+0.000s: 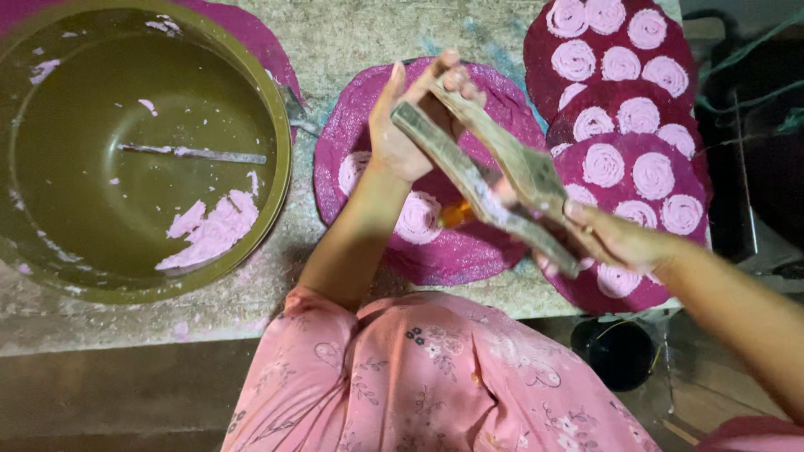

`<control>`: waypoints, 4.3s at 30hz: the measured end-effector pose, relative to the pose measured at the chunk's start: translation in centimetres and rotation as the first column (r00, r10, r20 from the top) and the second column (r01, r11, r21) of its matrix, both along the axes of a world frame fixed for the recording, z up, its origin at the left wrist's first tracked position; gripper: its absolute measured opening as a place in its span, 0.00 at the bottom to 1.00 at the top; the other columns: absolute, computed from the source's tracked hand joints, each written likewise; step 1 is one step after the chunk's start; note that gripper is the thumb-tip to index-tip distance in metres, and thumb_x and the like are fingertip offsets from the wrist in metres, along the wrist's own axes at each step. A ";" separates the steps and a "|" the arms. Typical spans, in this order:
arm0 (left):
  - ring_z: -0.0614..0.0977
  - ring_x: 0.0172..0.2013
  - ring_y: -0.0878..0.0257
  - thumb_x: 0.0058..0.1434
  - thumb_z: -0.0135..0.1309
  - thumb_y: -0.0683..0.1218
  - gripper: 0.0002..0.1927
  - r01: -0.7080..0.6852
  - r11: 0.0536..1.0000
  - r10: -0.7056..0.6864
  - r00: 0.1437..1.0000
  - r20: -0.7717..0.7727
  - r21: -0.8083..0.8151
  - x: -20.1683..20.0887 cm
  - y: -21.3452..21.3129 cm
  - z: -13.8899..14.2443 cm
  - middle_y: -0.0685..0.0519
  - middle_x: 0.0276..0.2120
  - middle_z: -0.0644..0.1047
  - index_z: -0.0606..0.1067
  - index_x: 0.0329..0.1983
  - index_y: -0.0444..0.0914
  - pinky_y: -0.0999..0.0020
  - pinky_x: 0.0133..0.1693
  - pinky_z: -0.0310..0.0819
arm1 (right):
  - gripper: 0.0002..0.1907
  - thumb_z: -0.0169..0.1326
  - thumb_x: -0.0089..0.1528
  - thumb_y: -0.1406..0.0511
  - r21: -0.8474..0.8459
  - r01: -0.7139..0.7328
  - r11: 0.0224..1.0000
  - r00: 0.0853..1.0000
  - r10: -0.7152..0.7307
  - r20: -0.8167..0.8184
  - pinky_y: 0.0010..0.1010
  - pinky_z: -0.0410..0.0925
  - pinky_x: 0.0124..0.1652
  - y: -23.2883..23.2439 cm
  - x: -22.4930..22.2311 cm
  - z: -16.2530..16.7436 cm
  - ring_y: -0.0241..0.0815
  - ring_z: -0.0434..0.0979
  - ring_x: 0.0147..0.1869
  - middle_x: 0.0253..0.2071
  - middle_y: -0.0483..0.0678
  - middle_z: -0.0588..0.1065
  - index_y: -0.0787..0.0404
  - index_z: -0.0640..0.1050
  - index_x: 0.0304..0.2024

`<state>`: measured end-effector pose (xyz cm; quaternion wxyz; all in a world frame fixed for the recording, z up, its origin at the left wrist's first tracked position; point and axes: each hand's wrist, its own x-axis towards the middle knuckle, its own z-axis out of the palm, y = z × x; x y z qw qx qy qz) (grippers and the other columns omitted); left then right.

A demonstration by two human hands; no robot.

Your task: The person sits at a workbench and uses a wooden hand extruder to pipe pink paste rosettes onto round magenta boards. They scoop paste from a large bowl into the extruder, squeeze rosettes onto the boards one by one, and stack the finished boards aside.

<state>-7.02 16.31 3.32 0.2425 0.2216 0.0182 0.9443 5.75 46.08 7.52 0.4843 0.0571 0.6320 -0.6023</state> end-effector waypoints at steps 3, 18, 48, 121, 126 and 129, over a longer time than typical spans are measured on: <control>0.74 0.47 0.56 0.70 0.46 0.63 0.22 -0.072 0.997 0.067 0.991 0.115 0.041 -3.3 0.6 -1.3 0.53 0.38 0.72 0.70 0.46 0.40 0.56 0.63 0.66 | 0.44 0.30 0.62 0.34 0.230 -0.062 0.971 0.981 0.101 -0.165 0.36 0.74 0.44 0.5 -3.7 0.5 0.43 0.81 0.41 0.40 0.53 0.80 0.61 0.74 0.55; 0.73 0.40 0.59 0.66 0.45 0.64 0.21 -0.258 0.956 0.223 0.948 0.226 0.140 -7.1 0.9 -5.5 0.55 0.33 0.71 0.67 0.37 0.43 0.62 0.52 0.67 | 0.47 0.28 0.64 0.35 0.587 -0.067 0.807 0.913 0.287 -0.291 0.34 0.72 0.33 -1.9 -8.0 0.5 0.42 0.80 0.29 0.24 0.51 0.80 0.66 0.82 0.30; 0.74 0.36 0.58 0.60 0.46 0.64 0.21 -0.296 0.953 0.268 0.919 0.290 0.058 -7.7 2.3 -2.4 0.54 0.30 0.71 0.69 0.35 0.42 0.59 0.47 0.70 | 0.44 0.30 0.64 0.36 0.531 -0.021 0.847 0.896 0.252 -0.366 0.35 0.70 0.30 -1.9 -8.0 4.8 0.42 0.76 0.26 0.21 0.49 0.76 0.65 0.79 0.27; 0.74 0.47 0.49 0.51 0.57 0.39 0.17 -0.775 -0.614 -0.355 0.444 -0.823 -0.153 7.8 -4.1 -7.2 0.47 0.44 0.75 0.81 0.46 0.38 0.57 0.48 0.73 | 0.47 0.46 0.65 0.30 -0.533 0.627 0.569 0.266 -0.799 -0.539 0.36 0.64 0.41 -0.1 11.3 -5.8 0.38 0.66 0.38 0.41 0.46 0.66 0.63 0.66 0.62; 0.74 0.46 0.49 0.51 0.57 0.38 0.17 -0.752 -0.636 -0.319 0.461 -0.828 -0.174 8.0 -3.9 -7.0 0.47 0.42 0.76 0.82 0.45 0.38 0.56 0.47 0.72 | 0.48 0.46 0.63 0.30 -0.529 0.633 0.566 0.243 -0.793 -0.558 0.35 0.64 0.37 0.1 11.9 -5.9 0.38 0.65 0.36 0.40 0.45 0.66 0.61 0.66 0.65; 0.74 0.46 0.48 0.49 0.57 0.37 0.21 -0.762 -0.635 -0.306 0.402 -0.863 -0.130 8.0 -3.7 -6.7 0.46 0.42 0.75 0.81 0.49 0.37 0.56 0.47 0.72 | 0.47 0.45 0.64 0.30 -0.535 0.619 0.576 0.254 -0.791 -0.557 0.35 0.64 0.37 0.5 12.1 -6.2 0.40 0.67 0.37 0.37 0.47 0.67 0.62 0.67 0.62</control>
